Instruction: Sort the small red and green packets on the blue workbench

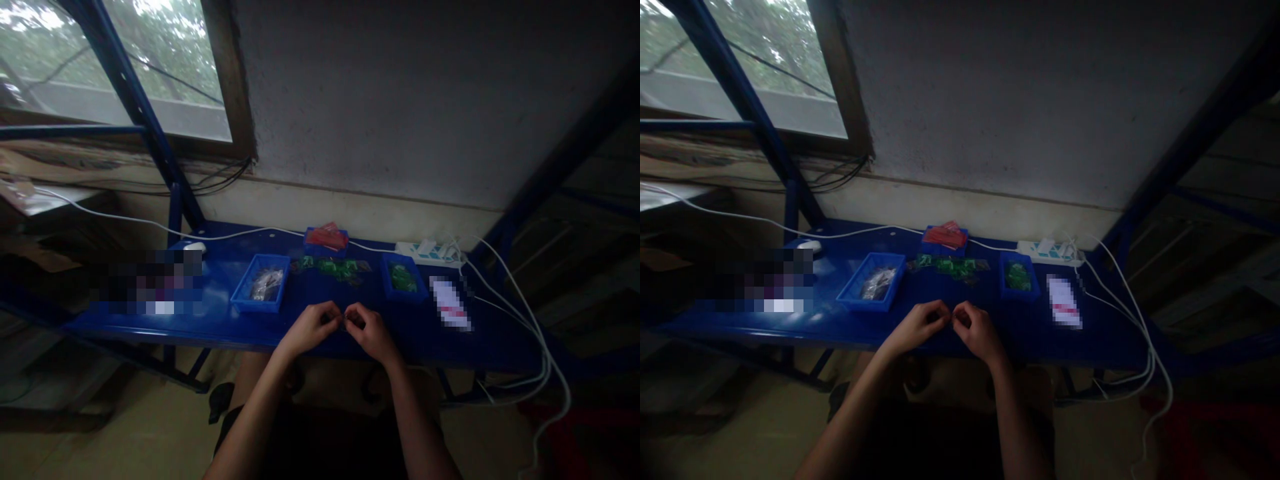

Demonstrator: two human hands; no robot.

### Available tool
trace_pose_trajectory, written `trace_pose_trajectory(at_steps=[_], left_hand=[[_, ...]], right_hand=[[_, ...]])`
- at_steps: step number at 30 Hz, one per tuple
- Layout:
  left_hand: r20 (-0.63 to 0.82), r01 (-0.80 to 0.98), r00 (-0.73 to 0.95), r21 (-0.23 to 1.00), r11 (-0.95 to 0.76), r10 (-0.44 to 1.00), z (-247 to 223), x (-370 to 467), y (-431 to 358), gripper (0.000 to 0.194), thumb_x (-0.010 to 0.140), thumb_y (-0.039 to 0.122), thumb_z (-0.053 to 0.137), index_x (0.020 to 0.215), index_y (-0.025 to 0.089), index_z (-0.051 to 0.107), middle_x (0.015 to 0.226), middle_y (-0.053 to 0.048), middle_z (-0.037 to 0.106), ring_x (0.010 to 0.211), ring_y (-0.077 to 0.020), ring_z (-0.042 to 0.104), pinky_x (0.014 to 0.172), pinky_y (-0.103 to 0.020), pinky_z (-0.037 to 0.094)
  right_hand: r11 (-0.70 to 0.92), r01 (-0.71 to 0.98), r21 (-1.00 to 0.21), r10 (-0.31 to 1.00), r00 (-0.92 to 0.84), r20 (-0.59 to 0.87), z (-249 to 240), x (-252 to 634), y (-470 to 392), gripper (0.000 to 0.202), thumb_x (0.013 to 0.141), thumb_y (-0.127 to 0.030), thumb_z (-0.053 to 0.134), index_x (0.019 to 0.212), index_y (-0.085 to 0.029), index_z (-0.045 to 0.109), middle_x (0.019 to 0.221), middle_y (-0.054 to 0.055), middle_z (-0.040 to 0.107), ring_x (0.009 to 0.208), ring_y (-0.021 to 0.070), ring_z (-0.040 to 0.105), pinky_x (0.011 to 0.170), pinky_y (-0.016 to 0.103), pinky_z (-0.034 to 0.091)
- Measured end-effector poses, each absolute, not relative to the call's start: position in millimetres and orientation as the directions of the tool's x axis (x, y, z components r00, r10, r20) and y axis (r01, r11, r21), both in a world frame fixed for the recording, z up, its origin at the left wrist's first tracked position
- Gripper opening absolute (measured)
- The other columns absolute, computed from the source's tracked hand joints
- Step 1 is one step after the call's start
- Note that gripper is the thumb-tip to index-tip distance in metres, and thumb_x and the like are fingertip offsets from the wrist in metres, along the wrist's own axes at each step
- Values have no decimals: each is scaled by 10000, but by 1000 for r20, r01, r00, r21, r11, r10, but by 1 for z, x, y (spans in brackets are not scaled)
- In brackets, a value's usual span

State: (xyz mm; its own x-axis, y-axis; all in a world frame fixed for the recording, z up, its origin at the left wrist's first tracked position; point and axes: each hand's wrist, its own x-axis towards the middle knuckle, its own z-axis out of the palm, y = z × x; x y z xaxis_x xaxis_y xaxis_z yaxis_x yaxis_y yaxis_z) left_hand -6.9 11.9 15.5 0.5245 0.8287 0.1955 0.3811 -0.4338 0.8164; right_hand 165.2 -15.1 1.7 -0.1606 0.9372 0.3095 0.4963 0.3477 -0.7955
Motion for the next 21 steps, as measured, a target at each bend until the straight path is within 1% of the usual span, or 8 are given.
trace_pose_trajectory(at_steps=[13,21], left_hand=[[189,381,515,824,-420,836,11,-6,13,158,808,255,502,780,146,613,688,-3,634,618,-119,539,571,-205,376],[211,400,533,791,-463,820,12,-6,13,225,868,298,453,793,150,605,702,-3,620,633,-119,534,592,-208,379]], right_hand=[[350,502,-791,937,-163,310,0,165,-14,35,786,-214,530,813,-204,550,735,14,647,665,152,611,655,263,472],[351,501,-791,936,-169,309,-1,166,-14,45,799,-215,518,822,-208,556,757,18,653,692,157,619,670,268,476]])
